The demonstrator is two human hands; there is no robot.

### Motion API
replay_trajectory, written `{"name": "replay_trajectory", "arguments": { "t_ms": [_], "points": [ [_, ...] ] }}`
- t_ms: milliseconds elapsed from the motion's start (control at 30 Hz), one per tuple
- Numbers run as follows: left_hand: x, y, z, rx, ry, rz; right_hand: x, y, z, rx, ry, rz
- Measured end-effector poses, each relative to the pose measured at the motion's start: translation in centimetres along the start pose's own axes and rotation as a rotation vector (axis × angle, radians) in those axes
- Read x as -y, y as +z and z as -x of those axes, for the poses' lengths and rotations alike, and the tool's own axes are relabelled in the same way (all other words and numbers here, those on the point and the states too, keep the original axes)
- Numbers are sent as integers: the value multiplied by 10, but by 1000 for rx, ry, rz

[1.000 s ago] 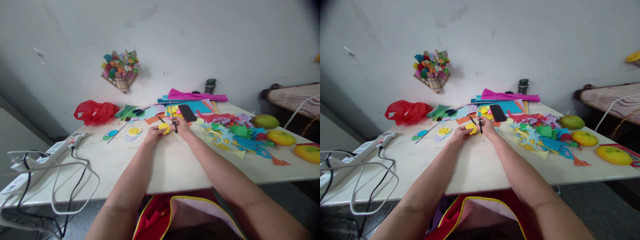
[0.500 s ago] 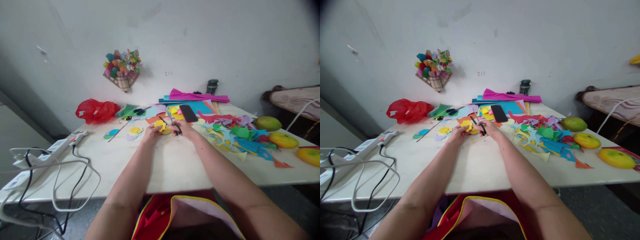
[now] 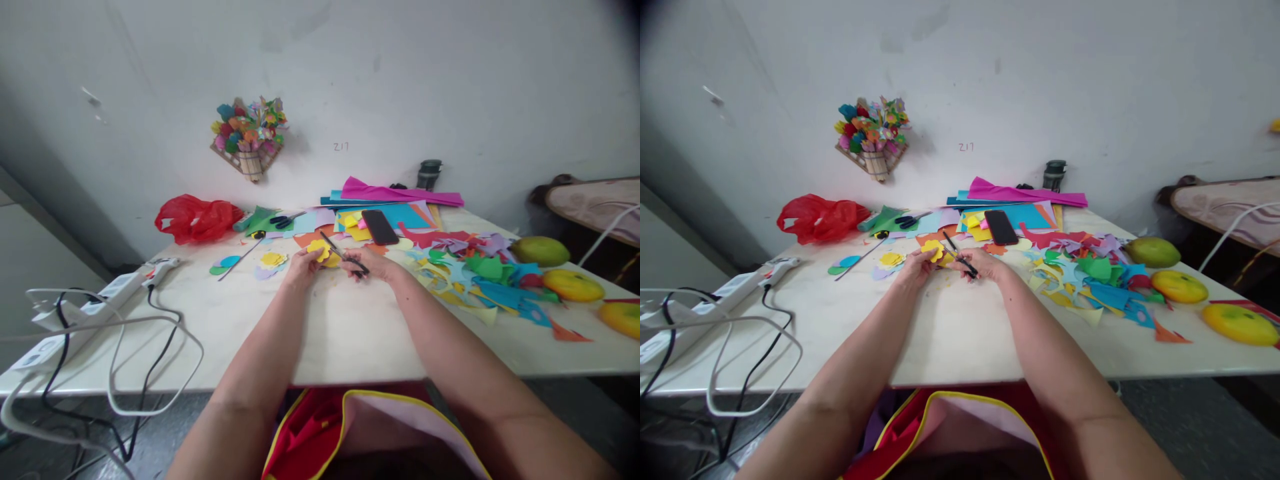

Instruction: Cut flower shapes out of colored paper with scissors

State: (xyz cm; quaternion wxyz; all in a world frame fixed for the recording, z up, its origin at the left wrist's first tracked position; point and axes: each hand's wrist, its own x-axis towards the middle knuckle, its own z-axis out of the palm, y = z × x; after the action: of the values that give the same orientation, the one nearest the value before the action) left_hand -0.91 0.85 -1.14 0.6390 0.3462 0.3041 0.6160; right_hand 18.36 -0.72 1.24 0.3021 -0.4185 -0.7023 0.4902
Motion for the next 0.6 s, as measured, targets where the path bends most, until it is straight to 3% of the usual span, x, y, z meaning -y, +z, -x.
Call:
{"name": "replay_trajectory", "arguments": {
  "t_ms": [600],
  "points": [
    [1, -1, -2, 4, 8, -21, -9, -1, -5, -29, 2, 31]
  ]
}}
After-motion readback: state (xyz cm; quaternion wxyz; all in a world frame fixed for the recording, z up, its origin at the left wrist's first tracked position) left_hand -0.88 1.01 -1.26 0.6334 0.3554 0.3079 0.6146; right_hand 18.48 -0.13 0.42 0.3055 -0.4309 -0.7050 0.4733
